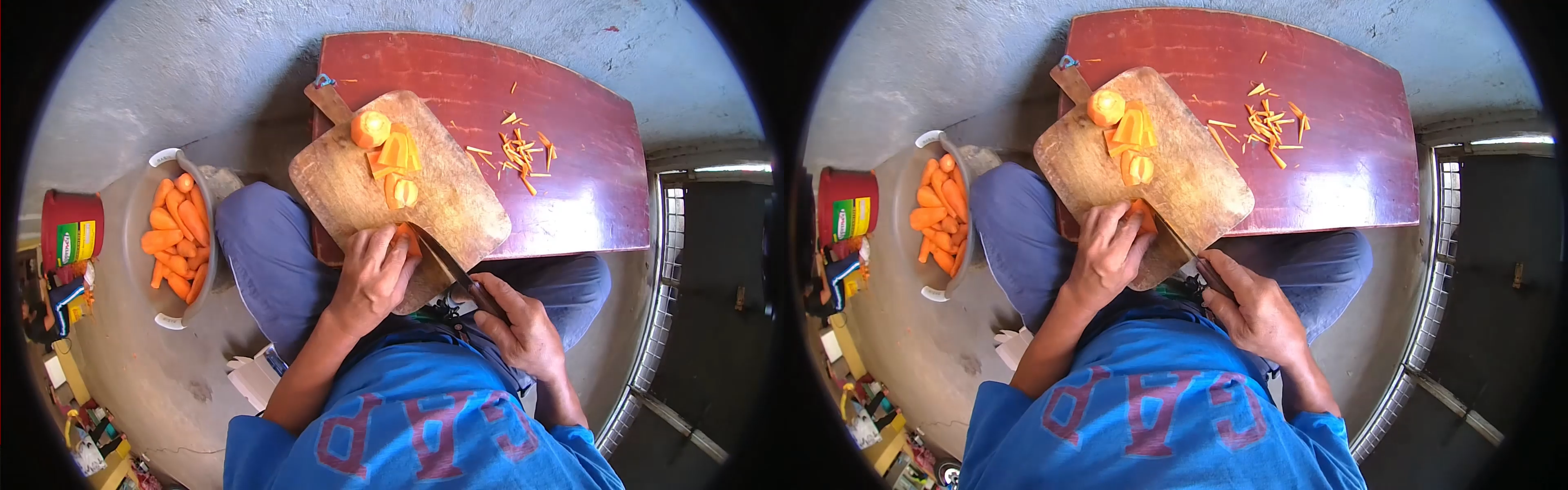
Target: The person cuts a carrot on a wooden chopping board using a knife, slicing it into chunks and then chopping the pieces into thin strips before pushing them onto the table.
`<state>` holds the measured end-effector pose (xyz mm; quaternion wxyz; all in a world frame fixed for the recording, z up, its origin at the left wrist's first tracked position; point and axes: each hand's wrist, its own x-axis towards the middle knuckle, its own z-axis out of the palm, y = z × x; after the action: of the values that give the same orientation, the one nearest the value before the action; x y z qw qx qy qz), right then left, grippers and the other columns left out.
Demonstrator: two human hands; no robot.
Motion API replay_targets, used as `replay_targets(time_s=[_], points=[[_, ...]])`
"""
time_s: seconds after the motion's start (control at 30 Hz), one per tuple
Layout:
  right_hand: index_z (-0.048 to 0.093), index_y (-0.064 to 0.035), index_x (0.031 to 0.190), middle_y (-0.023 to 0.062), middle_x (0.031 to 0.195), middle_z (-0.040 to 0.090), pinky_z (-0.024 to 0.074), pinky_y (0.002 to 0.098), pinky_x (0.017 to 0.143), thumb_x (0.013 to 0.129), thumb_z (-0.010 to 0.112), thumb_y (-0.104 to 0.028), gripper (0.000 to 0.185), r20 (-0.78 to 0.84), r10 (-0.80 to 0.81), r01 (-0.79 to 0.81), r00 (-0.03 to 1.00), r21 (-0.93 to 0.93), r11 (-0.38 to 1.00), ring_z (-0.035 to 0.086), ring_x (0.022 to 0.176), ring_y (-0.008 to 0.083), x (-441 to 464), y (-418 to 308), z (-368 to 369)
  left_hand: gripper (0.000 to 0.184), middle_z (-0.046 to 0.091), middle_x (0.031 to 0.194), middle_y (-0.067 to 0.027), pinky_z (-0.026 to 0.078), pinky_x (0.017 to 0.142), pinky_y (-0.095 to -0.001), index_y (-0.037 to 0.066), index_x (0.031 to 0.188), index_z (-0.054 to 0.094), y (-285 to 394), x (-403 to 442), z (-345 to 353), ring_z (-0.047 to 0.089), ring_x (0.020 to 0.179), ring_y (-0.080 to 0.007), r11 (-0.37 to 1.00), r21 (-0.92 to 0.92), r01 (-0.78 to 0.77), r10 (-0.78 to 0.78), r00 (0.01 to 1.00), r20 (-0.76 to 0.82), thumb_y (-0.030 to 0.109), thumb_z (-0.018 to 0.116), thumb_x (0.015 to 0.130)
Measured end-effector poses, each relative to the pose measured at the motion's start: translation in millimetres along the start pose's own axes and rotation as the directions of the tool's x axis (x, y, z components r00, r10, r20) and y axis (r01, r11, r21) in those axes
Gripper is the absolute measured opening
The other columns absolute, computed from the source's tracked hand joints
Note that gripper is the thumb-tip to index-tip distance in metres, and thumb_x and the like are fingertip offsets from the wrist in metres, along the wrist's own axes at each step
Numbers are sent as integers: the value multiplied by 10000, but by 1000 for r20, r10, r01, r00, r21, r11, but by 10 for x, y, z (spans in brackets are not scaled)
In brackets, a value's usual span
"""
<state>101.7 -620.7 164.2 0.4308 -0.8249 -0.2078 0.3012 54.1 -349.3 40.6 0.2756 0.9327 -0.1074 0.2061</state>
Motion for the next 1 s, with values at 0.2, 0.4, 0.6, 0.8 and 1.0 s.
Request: replay_targets(time_s=[0.2, 0.4, 0.6, 0.8, 1.0], points=[[578, 20, 1622, 287, 1296, 800, 669, 515, 944, 1067, 812, -100, 615, 11, -94, 95, 996, -114, 989, 804, 1168, 493, 78, -23, 40, 419, 683, 1377, -232, 561, 1019, -534, -80, 1318, 751, 29, 55, 0, 670, 1159, -416, 999, 47, 12, -14, 999, 48, 96, 868, 957], [584, -10, 1640, 265, 1270, 814, 666, 508, 902, 1028, 825, -78, 661, 71, -32, 48, 997, -234, 971, 820, 1090, 482, 10, -141, -52, 408, 672, 1419, -242, 557, 1019, -547, -102, 1314, 755, 25, 20, -31, 672, 1173, -431, 999, 33, -13, 12, 999, 52, 76, 844, 958], [593, 2, 1610, 268, 1217, 810, 655, 527, 843, 1041, 807, -77, 612, 93, -38, 63, 995, -280, 958, 818, 1032, 479, 11, -201, -71, 387, 689, 1419, -252, 557, 1053, -548, -112, 1291, 773, 8, 8, -14, 677, 1213, -428, 999, 44, -29, 27, 998, 59, 69, 827, 953], [556, 6, 1577, 270, 1146, 779, 627, 587, 744, 1072, 765, -81, 553, 90, -169, 186, 982, -251, 950, 773, 900, 524, 354, -65, 87, 360, 700, 1404, -257, 556, 1063, -550, -101, 1275, 776, -5, -6, -30, 680, 1195, -412, 998, 44, -40, 36, 997, 72, 70, 772, 958], [572, -1, 1541, 291, 1136, 771, 616, 592, 752, 1073, 761, -76, 510, 51, -152, 160, 987, -217, 963, 757, 930, 548, 215, -184, 25, 307, 689, 1380, -250, 555, 1071, -530, -79, 1208, 778, -31, -27, -6, 670, 1167, -394, 999, 24, -25, 25, 999, 34, 111, 740, 970]])
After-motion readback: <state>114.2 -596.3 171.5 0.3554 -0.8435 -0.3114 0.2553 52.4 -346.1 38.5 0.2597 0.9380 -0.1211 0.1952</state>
